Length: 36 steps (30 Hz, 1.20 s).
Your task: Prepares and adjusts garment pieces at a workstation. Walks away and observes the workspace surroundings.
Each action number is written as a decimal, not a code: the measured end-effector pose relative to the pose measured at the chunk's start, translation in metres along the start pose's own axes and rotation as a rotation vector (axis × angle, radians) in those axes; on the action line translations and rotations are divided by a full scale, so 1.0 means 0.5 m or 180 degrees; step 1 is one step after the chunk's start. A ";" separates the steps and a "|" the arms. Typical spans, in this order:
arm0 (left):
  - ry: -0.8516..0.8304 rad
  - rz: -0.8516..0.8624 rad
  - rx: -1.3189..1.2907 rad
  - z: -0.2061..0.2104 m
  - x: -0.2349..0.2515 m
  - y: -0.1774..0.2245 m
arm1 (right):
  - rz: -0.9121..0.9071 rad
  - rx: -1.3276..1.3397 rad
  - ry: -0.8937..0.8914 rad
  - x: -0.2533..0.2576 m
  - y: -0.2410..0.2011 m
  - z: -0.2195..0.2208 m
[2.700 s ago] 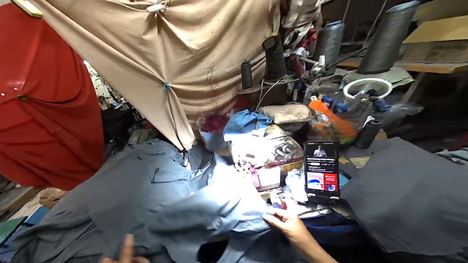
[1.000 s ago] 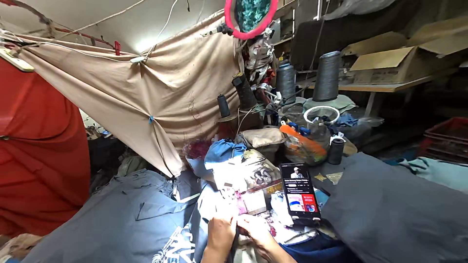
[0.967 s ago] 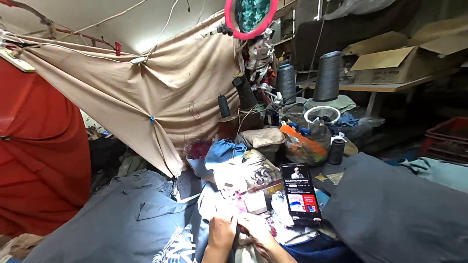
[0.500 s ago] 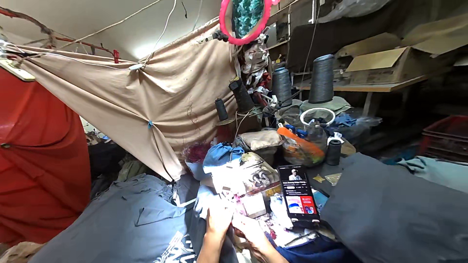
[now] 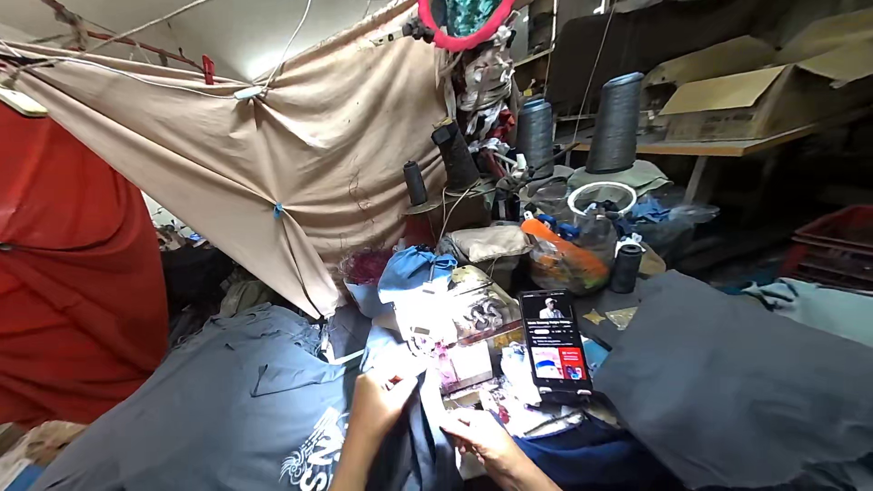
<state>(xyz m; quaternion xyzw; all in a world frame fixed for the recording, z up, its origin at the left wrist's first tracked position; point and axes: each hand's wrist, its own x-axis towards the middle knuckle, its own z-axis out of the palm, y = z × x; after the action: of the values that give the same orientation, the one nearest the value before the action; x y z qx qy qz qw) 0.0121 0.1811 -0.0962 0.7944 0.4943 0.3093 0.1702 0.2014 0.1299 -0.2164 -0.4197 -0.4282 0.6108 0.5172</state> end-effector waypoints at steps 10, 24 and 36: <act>0.0334 0.0423 0.0943 0.131 -0.073 0.014 | -0.0181 -0.0255 0.0154 0.002 0.008 -0.002; -0.0775 -0.0702 0.0870 0.036 0.019 0.045 | -0.0462 -0.0537 0.0528 0.028 -0.037 0.008; 0.1044 0.1089 -0.0185 0.146 -0.188 -0.057 | -0.0075 0.0251 0.0412 -0.108 0.013 -0.006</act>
<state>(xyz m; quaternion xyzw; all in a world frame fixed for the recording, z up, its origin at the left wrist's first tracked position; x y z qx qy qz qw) 0.0108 0.1128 -0.1975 0.8005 0.3644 0.4726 0.0555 0.2084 0.0760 -0.2198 -0.4325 -0.3744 0.5926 0.5671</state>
